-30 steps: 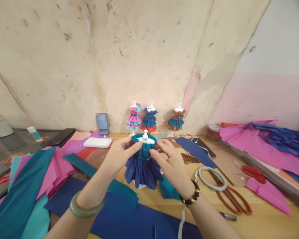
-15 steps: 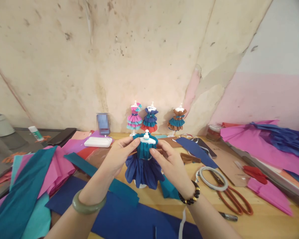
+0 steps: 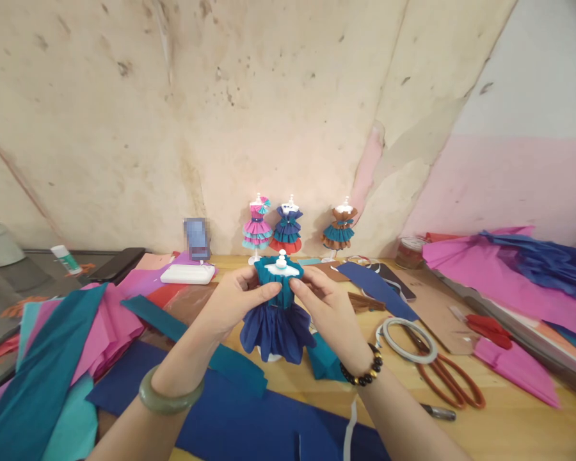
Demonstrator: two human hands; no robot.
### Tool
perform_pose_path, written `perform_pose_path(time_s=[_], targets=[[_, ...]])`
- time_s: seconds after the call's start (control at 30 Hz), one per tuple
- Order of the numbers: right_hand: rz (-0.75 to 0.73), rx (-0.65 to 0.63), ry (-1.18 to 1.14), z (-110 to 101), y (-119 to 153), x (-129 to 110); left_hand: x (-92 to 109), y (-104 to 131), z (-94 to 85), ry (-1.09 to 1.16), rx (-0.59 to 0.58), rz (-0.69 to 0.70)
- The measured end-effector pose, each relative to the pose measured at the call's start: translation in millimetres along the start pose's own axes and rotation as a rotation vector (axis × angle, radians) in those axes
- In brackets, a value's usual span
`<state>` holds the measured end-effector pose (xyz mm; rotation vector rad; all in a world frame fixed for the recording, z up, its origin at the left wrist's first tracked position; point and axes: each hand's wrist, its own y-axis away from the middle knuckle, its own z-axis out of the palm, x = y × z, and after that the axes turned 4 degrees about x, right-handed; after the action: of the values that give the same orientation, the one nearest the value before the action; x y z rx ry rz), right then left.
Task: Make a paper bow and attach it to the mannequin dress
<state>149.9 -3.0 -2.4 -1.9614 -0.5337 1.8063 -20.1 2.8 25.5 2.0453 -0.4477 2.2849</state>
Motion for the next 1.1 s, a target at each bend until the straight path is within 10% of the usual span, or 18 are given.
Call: perform_pose_path(time_s=[0.43,0.87,1.1], targets=[[0.111,-0.073,-0.105,-1,0,2,-3,-5,-12.3,-0.105,-0.178,0.025],[0.019,-0.103,0.069,-4,-4,8,-21,-12,-10.8,-0.297,-0.114,0.056],[-0.061,-0.141,0.193,-7,-8,16,-12,-14,-30.7,-0.228,-0.335,0.063]])
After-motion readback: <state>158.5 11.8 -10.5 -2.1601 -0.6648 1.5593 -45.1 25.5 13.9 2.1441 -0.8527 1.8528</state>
